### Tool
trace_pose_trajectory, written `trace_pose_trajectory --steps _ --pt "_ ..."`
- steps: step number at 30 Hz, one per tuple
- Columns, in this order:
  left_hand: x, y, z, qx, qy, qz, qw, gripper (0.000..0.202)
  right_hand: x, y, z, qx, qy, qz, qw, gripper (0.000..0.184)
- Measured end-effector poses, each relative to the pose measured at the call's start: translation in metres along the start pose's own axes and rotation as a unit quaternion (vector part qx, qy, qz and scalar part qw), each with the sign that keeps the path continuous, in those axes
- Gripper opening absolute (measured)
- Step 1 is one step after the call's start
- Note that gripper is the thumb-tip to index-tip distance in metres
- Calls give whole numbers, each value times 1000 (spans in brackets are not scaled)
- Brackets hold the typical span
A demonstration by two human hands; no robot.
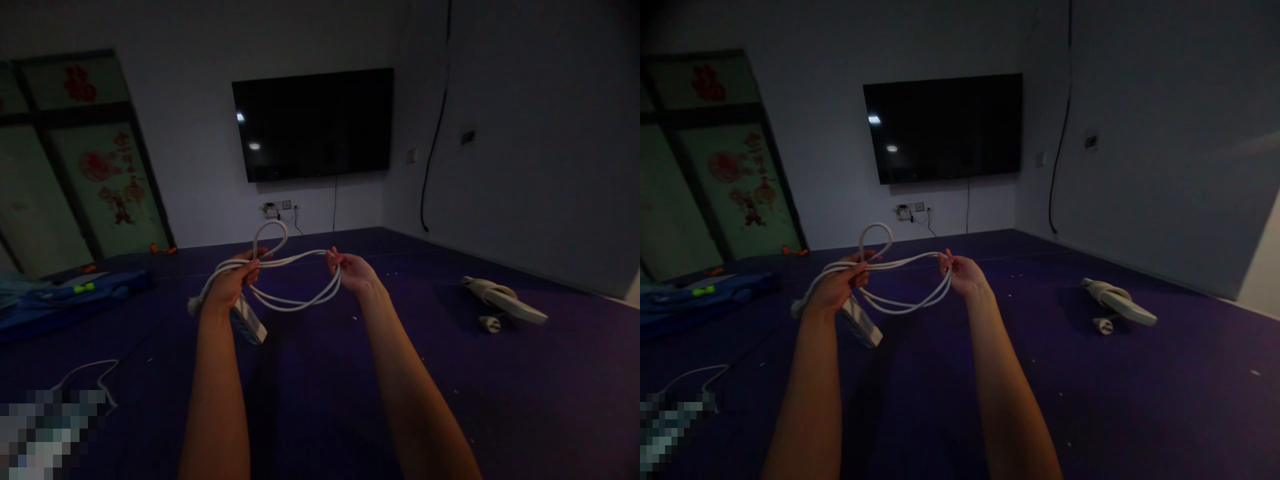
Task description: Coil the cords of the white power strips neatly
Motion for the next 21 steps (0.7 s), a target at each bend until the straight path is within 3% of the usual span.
trace_pose_trajectory --steps 4,7,9,13,18,21 --pt "-3 -3 6 -113 6 7 994 25 11 -22 4 -59 78 55 994 34" --pt "-3 -8 2 -157 -8 7 988 21 16 -35 1 -1 129 93 987 38" --pt "-2 -14 -2 -146 -2 10 989 18 17 -37 1 51 175 78 980 39" --pt "3 -28 -6 -81 70 40 993 23 19 -42 4 134 253 44 957 50" --pt "8 -47 -12 -63 104 101 987 28 26 -60 -1 215 250 82 941 55" --pt "8 -51 -16 -82 86 109 987 30 28 -63 -4 272 226 80 932 53"
Point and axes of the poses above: each hand's wrist, its own x-axis away from the middle knuckle, its own y-axis out of the back of the hand, z = x × y, the point moved 5 cm from there along -x, towards the middle knuckle, and after that the axes turned 14 degrees about -x, right-handed, at the moved point
